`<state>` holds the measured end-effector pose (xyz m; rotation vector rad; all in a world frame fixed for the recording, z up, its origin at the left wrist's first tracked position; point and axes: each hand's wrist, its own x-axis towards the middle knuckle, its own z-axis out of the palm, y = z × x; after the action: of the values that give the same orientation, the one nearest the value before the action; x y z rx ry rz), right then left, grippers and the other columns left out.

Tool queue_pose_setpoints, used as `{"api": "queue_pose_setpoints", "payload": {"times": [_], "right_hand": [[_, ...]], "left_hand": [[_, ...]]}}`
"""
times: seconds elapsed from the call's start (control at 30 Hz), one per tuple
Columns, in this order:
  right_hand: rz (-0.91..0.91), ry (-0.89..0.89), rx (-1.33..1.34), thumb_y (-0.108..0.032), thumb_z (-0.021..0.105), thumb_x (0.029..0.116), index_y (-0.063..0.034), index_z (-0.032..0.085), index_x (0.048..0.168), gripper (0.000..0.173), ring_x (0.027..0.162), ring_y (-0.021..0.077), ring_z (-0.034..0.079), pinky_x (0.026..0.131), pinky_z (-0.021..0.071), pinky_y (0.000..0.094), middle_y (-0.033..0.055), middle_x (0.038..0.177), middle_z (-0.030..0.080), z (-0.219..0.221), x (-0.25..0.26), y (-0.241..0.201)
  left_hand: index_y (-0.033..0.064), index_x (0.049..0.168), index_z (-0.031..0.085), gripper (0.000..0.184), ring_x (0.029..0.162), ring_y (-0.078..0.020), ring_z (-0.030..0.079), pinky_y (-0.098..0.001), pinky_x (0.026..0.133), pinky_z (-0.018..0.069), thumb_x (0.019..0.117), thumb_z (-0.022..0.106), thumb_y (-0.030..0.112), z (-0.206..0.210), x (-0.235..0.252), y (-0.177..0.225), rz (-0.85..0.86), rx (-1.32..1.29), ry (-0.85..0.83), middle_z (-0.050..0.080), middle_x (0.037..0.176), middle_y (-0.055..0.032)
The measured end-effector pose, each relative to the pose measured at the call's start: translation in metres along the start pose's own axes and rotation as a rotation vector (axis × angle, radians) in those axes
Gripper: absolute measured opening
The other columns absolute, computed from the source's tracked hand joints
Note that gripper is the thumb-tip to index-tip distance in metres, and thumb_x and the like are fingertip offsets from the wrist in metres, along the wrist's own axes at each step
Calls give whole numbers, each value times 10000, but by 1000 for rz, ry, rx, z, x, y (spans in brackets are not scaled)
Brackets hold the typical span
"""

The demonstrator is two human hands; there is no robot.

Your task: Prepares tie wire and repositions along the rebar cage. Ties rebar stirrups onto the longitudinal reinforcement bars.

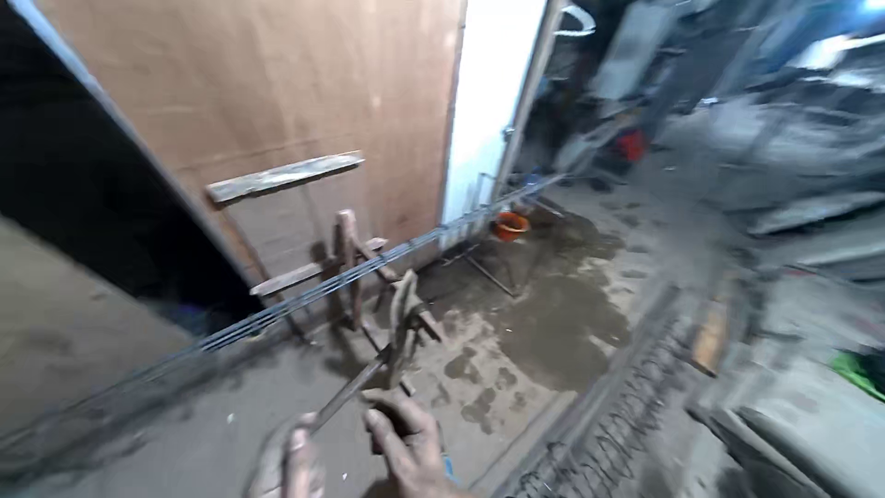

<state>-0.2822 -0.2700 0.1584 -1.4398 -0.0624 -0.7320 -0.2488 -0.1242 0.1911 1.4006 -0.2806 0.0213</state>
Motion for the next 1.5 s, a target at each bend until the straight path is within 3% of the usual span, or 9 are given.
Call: {"api": "queue_pose_setpoints", "payload": {"times": [0.17, 0.33, 0.47, 0.67, 0.73, 0.83, 0.9, 1.03, 1.5], "right_hand": [[34, -7, 48, -79, 628, 1000, -9, 688, 1052, 106, 581, 63, 609, 521, 569, 225, 59, 873, 668, 13, -7, 2], [8, -102, -39, -67, 653, 974, 14, 703, 996, 98, 627, 72, 614, 556, 574, 218, 78, 882, 638, 25, -16, 6], [-12, -170, -64, -55, 654, 969, 14, 708, 991, 90, 649, 75, 620, 571, 572, 216, 81, 889, 646, 30, -19, 11], [93, -246, -29, -43, 653, 967, 12, 712, 991, 85, 633, 80, 610, 553, 559, 221, 78, 872, 643, 34, -21, 12], [57, -321, -80, -96, 674, 967, 5, 706, 991, 109, 777, 108, 657, 682, 589, 250, 97, 935, 666, 34, -22, 12], [-43, -626, -377, -415, 586, 1031, -72, 636, 1277, 425, 1217, 243, 625, 1040, 509, 465, 125, 1262, 667, 27, -18, 7], [15, -855, -503, -458, 577, 1031, -76, 587, 1359, 504, 1117, 256, 684, 996, 528, 513, 103, 1192, 713, 22, -19, 8], [235, -1107, -557, -356, 490, 1085, -45, 683, 1044, 369, 726, 320, 696, 676, 561, 533, 152, 771, 679, 7, -34, 42], [461, -1207, -59, -212, 480, 1095, 14, 696, 1021, 322, 641, 85, 525, 628, 459, 273, 55, 745, 600, -18, -7, 25]], "left_hand": [[55, 1105, 678, 240, 665, -20, 561, -146, 581, 466, 1065, 441, 59, 17, 9, -5, 53, -70, 94, 639, 829, 52], [49, 1075, 717, 200, 656, -20, 582, -155, 600, 499, 1051, 520, 71, 16, 9, -4, 39, -107, 186, 670, 828, 35], [32, 1068, 742, 229, 850, -128, 701, -267, 808, 598, 1052, 520, 88, 8, 8, -4, 22, -183, 201, 743, 973, -55], [28, 1055, 743, 226, 814, -147, 733, -288, 797, 624, 1055, 524, 82, 6, -2, -2, 29, -261, 225, 758, 907, -76], [76, 1029, 748, 200, 765, -91, 694, -245, 747, 605, 1041, 550, 92, 4, -6, -3, 32, -252, 254, 729, 862, -17], [188, 1022, 726, 220, 786, -41, 666, -223, 778, 587, 1062, 513, 148, -11, -10, 1, 65, -344, 287, 692, 857, 72], [219, 1011, 700, 263, 713, -20, 638, -187, 696, 567, 1080, 453, 161, -30, -7, 10, 97, -507, 361, 666, 816, 92], [172, 996, 625, 403, 555, 22, 561, -102, 518, 476, 1127, 245, 201, -92, 7, 49, 299, -694, 495, 629, 722, 96], [119, 965, 524, 400, 437, 50, 462, -71, 424, 389, 1122, 159, 165, -184, 43, 29, 297, -892, 861, 502, 583, 102]]}}
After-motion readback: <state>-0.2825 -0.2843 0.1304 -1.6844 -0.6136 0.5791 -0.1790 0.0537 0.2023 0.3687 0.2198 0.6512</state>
